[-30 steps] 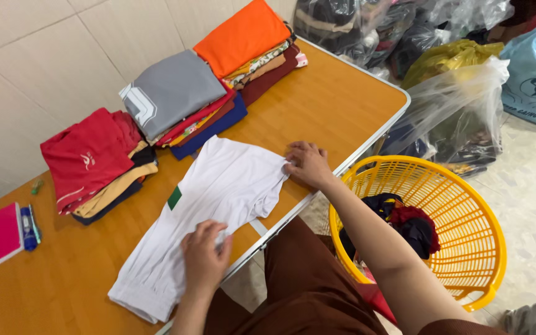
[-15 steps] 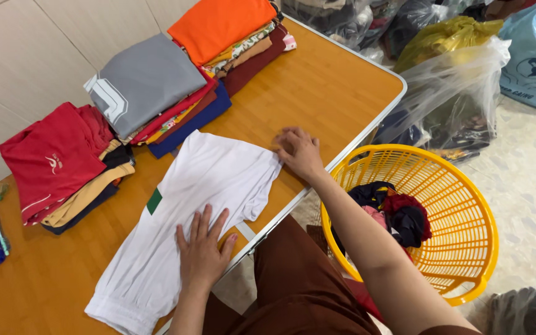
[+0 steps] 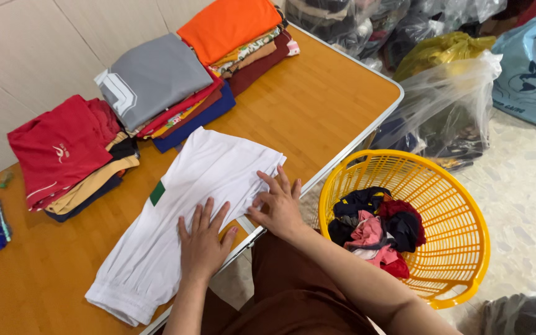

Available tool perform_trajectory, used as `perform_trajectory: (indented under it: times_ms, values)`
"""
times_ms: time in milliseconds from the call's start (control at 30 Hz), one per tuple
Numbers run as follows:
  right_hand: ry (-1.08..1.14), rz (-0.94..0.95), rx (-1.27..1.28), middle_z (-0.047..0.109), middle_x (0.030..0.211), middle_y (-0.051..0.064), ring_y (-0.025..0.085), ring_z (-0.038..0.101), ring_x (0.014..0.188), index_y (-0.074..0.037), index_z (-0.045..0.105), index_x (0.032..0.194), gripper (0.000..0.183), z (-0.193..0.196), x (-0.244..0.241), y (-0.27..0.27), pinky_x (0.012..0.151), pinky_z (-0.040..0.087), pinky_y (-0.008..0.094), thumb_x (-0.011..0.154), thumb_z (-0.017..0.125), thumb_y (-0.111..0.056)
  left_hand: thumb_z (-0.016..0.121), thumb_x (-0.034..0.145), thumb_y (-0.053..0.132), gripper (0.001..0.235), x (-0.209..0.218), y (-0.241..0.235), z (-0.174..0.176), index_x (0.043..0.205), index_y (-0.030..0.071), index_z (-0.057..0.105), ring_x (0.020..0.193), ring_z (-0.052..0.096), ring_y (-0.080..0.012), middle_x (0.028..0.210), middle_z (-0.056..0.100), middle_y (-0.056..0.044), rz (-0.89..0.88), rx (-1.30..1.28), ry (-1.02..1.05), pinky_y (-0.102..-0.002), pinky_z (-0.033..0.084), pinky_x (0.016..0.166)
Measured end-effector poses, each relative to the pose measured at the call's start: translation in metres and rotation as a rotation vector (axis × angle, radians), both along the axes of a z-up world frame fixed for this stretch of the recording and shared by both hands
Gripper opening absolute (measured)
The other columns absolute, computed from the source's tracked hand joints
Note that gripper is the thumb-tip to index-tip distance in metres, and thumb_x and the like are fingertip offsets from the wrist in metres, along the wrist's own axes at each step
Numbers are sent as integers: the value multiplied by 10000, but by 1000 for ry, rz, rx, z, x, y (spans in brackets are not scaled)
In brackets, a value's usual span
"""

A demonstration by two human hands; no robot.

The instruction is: The person folds several pieces of clothing on a table, including red shorts, white shorts, and a pink-and-white top. Each item is smoothed, folded into a compact rectangle, and stacked on the table.

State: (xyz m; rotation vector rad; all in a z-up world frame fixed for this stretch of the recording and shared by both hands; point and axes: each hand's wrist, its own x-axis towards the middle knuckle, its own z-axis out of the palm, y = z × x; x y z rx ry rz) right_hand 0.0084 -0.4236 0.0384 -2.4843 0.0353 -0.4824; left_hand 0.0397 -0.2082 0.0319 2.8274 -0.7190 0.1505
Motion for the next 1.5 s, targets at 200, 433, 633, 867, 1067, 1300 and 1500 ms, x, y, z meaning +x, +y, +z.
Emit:
perform_trajectory:
  times_ms: [200, 433, 633, 867, 1067, 1300, 1500]
  values:
    - [-54, 7, -62, 472, 1556, 4, 368, 139, 1560, -160, 704, 742, 175, -17, -19, -9, 1180, 6, 721, 789, 760, -319, 534, 927, 562, 598, 0, 1, 2, 1495, 403, 433, 1505, 247, -265, 1641, 286, 4, 9, 39, 35, -598, 67, 1200]
    - [-167, 10, -34, 466, 1544, 50, 360, 249, 1534, -157, 692, 1099, 275, -21, -16, -17, 1182, 66, 687, 890, 715, -335, 545, 921, 552, 609, -1, 2, 3, 1498, 393, 428, 1497, 268, -270, 1640, 295, 8, -7, 3, -12, -608, 80, 1196]
    - [-183, -172, -42, 477, 1545, 72, 389, 275, 1527, -205, 727, 1044, 208, -23, 36, -69, 1215, 177, 603, 873, 694, -319, 626, 855, 489, 598, -10, -6, 15, 1421, 304, 566, 1485, 309, -303, 1596, 386, -63, -19, -12, -87, -681, 67, 1175]
    - [12, -52, -48, 417, 1554, 102, 405, 152, 1514, -238, 761, 1112, 321, -21, 100, -111, 1160, 99, 674, 839, 736, -405, 675, 918, 314, 236, -24, -43, 16, 1118, 202, 729, 1114, 586, -207, 1194, 634, -19, -178, -258, -43, -456, 373, 1039]
    - [67, -157, 152, 526, 1476, 17, 360, 87, 1566, -188, 592, 1315, 565, -27, 139, -103, 1103, -42, 801, 822, 754, -411, 698, 874, 250, 236, -25, -50, 6, 1086, 155, 739, 1120, 572, -211, 1164, 655, -27, -226, -346, -166, -474, 337, 996]
    - [97, -169, 106, 554, 1472, 24, 317, 265, 1536, -191, 738, 1023, 271, -51, 141, -117, 1182, -18, 731, 857, 711, -404, 706, 860, 255, 203, -30, -58, 6, 1036, 154, 723, 1086, 567, -200, 1097, 696, 23, -149, -339, -167, -498, 284, 1006]
    - [62, 24, -7, 514, 1502, 108, 355, 278, 1509, -193, 760, 996, 278, -53, 133, -147, 1195, 153, 624, 776, 746, -362, 726, 874, 282, 303, -23, -63, 21, 1146, 161, 665, 1028, 598, -215, 1038, 706, -1, -127, -313, -50, -454, 336, 976]
